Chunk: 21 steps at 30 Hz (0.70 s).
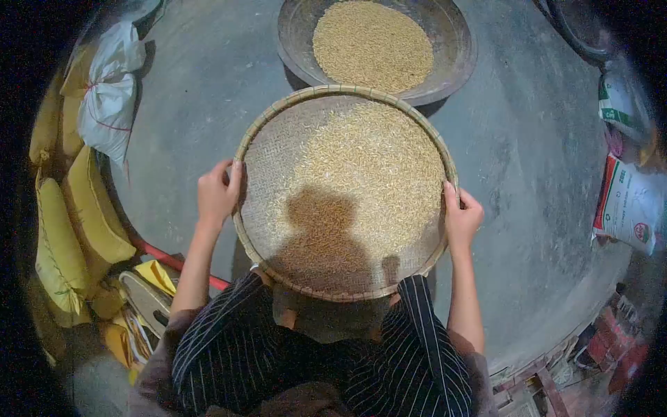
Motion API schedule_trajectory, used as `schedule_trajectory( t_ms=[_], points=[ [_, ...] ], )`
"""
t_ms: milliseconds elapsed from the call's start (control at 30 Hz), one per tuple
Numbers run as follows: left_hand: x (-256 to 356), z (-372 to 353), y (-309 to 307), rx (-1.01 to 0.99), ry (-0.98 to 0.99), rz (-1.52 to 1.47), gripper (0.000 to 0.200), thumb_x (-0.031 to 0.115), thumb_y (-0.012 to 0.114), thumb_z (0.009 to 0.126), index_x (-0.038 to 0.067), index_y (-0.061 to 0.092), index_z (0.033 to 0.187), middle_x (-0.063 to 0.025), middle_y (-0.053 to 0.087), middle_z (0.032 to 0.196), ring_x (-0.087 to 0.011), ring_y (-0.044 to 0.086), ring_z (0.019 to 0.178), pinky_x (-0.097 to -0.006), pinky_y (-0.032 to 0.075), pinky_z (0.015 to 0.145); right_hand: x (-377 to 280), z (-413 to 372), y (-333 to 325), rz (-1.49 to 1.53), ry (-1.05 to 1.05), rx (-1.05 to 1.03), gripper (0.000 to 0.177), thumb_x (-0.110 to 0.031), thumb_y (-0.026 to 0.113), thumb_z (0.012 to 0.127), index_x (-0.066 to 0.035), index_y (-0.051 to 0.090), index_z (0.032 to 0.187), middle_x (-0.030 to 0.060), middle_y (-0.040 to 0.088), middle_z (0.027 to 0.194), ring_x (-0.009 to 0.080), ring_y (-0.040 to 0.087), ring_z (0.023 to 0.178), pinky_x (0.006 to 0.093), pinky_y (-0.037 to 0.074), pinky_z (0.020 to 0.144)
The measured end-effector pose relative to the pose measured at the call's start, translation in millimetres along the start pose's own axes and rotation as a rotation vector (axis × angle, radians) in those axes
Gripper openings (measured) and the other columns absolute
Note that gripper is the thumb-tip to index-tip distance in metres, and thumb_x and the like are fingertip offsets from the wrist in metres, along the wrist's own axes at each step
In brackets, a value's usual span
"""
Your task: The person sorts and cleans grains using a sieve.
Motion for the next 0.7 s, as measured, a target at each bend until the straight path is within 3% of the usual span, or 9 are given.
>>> schedule_trajectory(
  t_ms=[100,167,233,300,433,533,600,633,700],
  points=[
    [26.4,4.8,-23.2,0.012,-0.1,0.048,0.022,0.022,0.058,0.089,0.003,0.067,0.094,-0.0209,0.063,0.069,-0.0367,0.064,0.062,-0.0424,0.049,0.058,-4.2,-1.1,1.8,0.014,0.033,0.0,0.028,-0.024,0.07,0.087,0.004,0.07,0.088,-0.0076,0.046,0.059,0.0037,0.036,0.056,0.0233,0.03,0.048],
    [72.5,-1.6,-23.3,0.041,0.02,-0.224,0.02,0.017,0.058,0.09,0.002,0.066,0.101,-0.0202,0.067,0.089,-0.033,0.067,0.08,-0.0382,0.053,0.071,-5.4,-1.9,1.4,0.025,0.033,0.027,0.029,-0.024,0.07,0.087,0.004,0.069,0.086,-0.0078,0.044,0.058,0.0038,0.036,0.056,0.0236,0.029,0.048],
    [121.3,-17.1,0.4,-0.268,0.329,-0.418,0.023,0.01,0.059,0.088,0.002,0.062,0.109,-0.0201,0.064,0.111,-0.0331,0.063,0.102,-0.0369,0.05,0.087,-3.4,-2.3,2.5,0.067,0.024,0.044,0.031,-0.025,0.07,0.087,0.005,0.067,0.081,-0.0066,0.043,0.058,0.0041,0.035,0.056,0.0242,0.029,0.048],
    [157.0,-34.6,24.6,-0.329,0.605,-0.293,0.028,0.003,0.059,0.086,0.004,0.061,0.114,-0.0195,0.06,0.12,-0.0331,0.058,0.113,-0.0373,0.047,0.095,-4.0,-2.6,2.9,0.044,0.018,0.031,0.031,-0.025,0.07,0.087,0.005,0.066,0.08,-0.0057,0.043,0.057,0.0044,0.035,0.056,0.0246,0.03,0.048],
    [137.2,-38.2,29.1,-0.522,0.388,-0.342,0.033,0.003,0.062,0.084,0.006,0.06,0.117,-0.02,0.056,0.126,-0.0326,0.057,0.114,-0.0384,0.047,0.096,-5.2,-0.8,2.4,0.035,-0.005,0.019,0.032,-0.026,0.069,0.087,0.005,0.065,0.079,-0.0025,0.043,0.056,0.0053,0.036,0.056,0.0252,0.031,0.049],
    [106.5,-31.6,19.1,-0.472,0.209,-0.267,0.049,0.003,0.064,0.081,0.011,0.053,0.129,-0.0172,0.058,0.126,-0.029,0.063,0.107,-0.0378,0.051,0.088,-8.0,-1.3,1.9,-0.018,0.032,-0.009,0.033,-0.027,0.068,0.088,0.005,0.065,0.08,0.0005,0.046,0.057,0.0067,0.038,0.058,0.0267,0.035,0.05],
    [91.1,-21.0,-4.9,-0.172,0.209,-0.061,0.049,0.015,0.068,0.085,0.007,0.05,0.129,-0.0183,0.066,0.106,-0.0327,0.067,0.09,-0.0392,0.053,0.074,-17.3,-5.2,-1.7,-0.058,0.0,-0.009,0.03,-0.026,0.067,0.089,0.004,0.066,0.087,0.0044,0.051,0.06,0.008,0.041,0.058,0.0278,0.038,0.052],
    [81.9,-17.4,-4.7,-0.174,0.21,-0.063,0.049,0.015,0.068,0.085,0.007,0.05,0.129,-0.0183,0.066,0.106,-0.0327,0.067,0.09,-0.0392,0.053,0.074,-23.6,-8.4,-2.8,-0.102,-0.035,-0.015,0.029,-0.026,0.065,0.089,0.003,0.067,0.094,0.0082,0.057,0.063,0.0093,0.044,0.058,0.0289,0.04,0.054],
    [63.5,-10.8,-30.6,0.231,0.269,0.24,0.043,0.024,0.065,0.087,0.003,0.053,0.123,-0.0169,0.067,0.079,-0.0366,0.066,0.07,-0.0418,0.051,0.059,-35.8,-20.5,-6.2,-0.123,-0.053,0.035,0.028,-0.024,0.063,0.09,0.001,0.066,0.102,0.0132,0.062,0.071,0.0118,0.05,0.061,0.0306,0.043,0.057]
  ],
)
Point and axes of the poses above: each hand's wrist, its own z-axis towards the middle knuckle, its own y-axis out of the palm, x = y × z, the point moved 8 cm from there along z, towards the middle knuckle
